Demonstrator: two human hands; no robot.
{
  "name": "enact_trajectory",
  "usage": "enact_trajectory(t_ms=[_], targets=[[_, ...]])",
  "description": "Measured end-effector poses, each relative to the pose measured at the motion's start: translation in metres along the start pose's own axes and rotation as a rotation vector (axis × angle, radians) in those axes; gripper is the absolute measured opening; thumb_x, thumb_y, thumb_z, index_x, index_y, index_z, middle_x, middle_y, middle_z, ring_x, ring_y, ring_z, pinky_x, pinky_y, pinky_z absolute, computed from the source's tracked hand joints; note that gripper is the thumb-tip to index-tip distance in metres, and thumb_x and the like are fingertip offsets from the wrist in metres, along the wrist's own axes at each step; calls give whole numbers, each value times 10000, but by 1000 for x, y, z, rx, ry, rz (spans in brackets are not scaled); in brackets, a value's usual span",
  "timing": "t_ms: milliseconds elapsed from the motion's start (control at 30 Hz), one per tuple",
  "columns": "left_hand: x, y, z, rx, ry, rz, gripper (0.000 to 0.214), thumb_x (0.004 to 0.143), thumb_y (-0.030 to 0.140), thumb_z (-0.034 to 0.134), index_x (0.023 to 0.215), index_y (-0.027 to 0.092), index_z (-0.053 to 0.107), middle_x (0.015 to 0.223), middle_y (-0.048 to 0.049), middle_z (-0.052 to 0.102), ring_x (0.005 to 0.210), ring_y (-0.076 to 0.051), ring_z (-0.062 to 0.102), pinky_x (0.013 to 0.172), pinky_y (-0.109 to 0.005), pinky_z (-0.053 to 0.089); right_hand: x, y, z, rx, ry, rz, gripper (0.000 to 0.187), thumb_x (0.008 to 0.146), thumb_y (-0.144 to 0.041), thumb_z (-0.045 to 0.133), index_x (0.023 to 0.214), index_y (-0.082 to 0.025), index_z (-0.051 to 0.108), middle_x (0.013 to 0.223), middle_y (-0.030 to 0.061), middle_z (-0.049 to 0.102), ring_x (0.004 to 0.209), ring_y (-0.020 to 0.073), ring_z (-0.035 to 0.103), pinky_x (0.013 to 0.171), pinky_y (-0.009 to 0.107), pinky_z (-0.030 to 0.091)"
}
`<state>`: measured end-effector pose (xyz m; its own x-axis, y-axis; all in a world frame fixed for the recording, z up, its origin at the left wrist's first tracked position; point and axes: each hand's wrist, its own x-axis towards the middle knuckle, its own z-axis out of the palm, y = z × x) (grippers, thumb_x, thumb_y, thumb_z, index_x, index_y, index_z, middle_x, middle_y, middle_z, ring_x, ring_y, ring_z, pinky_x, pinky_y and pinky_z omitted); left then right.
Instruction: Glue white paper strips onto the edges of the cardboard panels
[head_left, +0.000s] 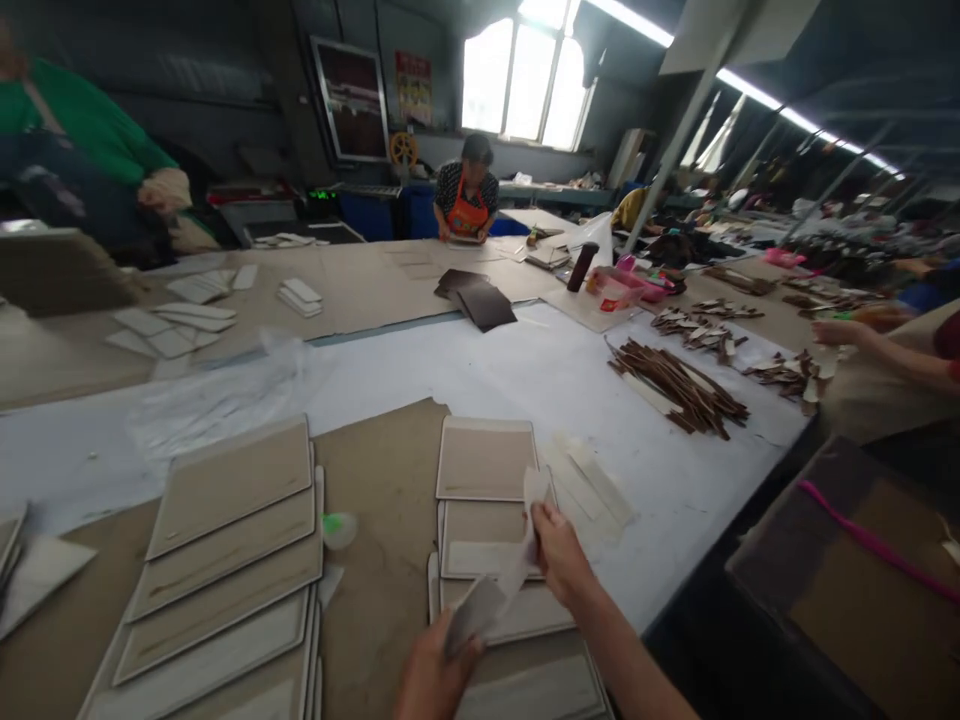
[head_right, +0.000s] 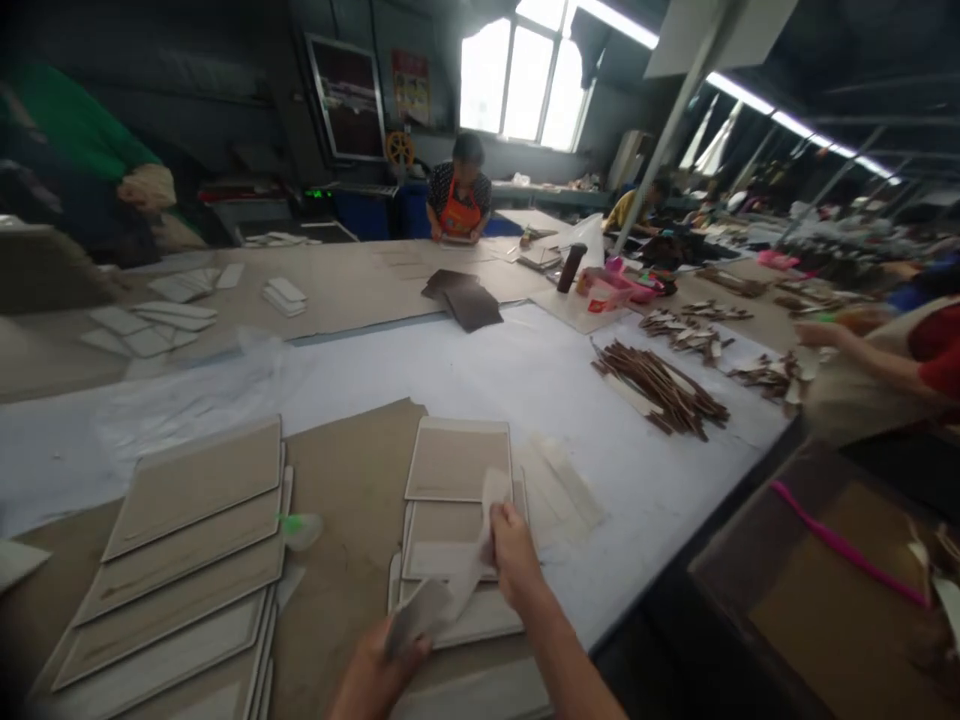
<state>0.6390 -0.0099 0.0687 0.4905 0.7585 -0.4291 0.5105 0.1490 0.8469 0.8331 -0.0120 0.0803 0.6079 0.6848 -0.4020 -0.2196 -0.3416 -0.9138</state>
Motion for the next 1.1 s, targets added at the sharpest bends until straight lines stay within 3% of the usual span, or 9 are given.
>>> enact_trajectory(t_ms=[67,133,267,400,500,700,833,1100], targets=[[5,2,-4,131,19,45,237,703,197,538,896,197,676,852,-45,696,824,-196,624,772,-246,468,17,-12,-5,-334,-177,-91,352,762,-559,285,738,-228,403,545,-68,350,432,101,346,415,219,319],[14,8,-9,318,33,83,230,744,177,489,877,217,672,849,-49,694,818,-189,627,770,-263,466,35,-19,-6,-502,-292,-133,324,773,-515,319,667,-219,397,520,-72,328,440,96,323,420,216,276],[37,21,-16,671,84,199,220,785,135,448,716,172,653,797,-97,656,818,-211,596,766,-322,462,72,-27,11,-701,-469,-201,310,745,-408,472,537,-189,401,517,-61,371,507,86,341,474,214,238],[65,18,-17,720,189,312,201,721,41,484,739,146,654,1042,-138,614,1009,-229,535,875,-363,438,102,-28,37,-878,-583,-259,302,744,-293,523,485,-171,428,486,-64,373,517,83,346,505,220,231],[85,10,-18,717,211,346,213,700,14,481,742,128,657,1163,-159,566,1083,-245,502,947,-397,404,120,-26,52,-976,-625,-290,299,775,-275,521,501,-165,473,500,-57,410,529,87,371,523,218,251],[112,5,-21,748,176,383,199,709,42,481,806,80,651,1192,-204,541,1145,-265,465,993,-399,377,138,-21,64,-1140,-658,-355,270,811,-275,518,572,-163,576,601,-10,559,591,114,465,564,220,296],[121,7,-23,772,159,386,183,684,39,495,782,86,642,1215,-208,523,1168,-278,443,992,-434,374,143,-19,67,-1236,-668,-378,242,822,-283,517,639,-169,628,695,29,635,656,140,532,592,225,326],[130,10,-24,840,101,361,193,698,59,486,807,68,645,1238,-203,515,1186,-263,424,998,-394,363,140,-23,73,-1357,-652,-378,245,847,-299,491,771,-164,680,883,90,686,831,188,605,697,239,392]])
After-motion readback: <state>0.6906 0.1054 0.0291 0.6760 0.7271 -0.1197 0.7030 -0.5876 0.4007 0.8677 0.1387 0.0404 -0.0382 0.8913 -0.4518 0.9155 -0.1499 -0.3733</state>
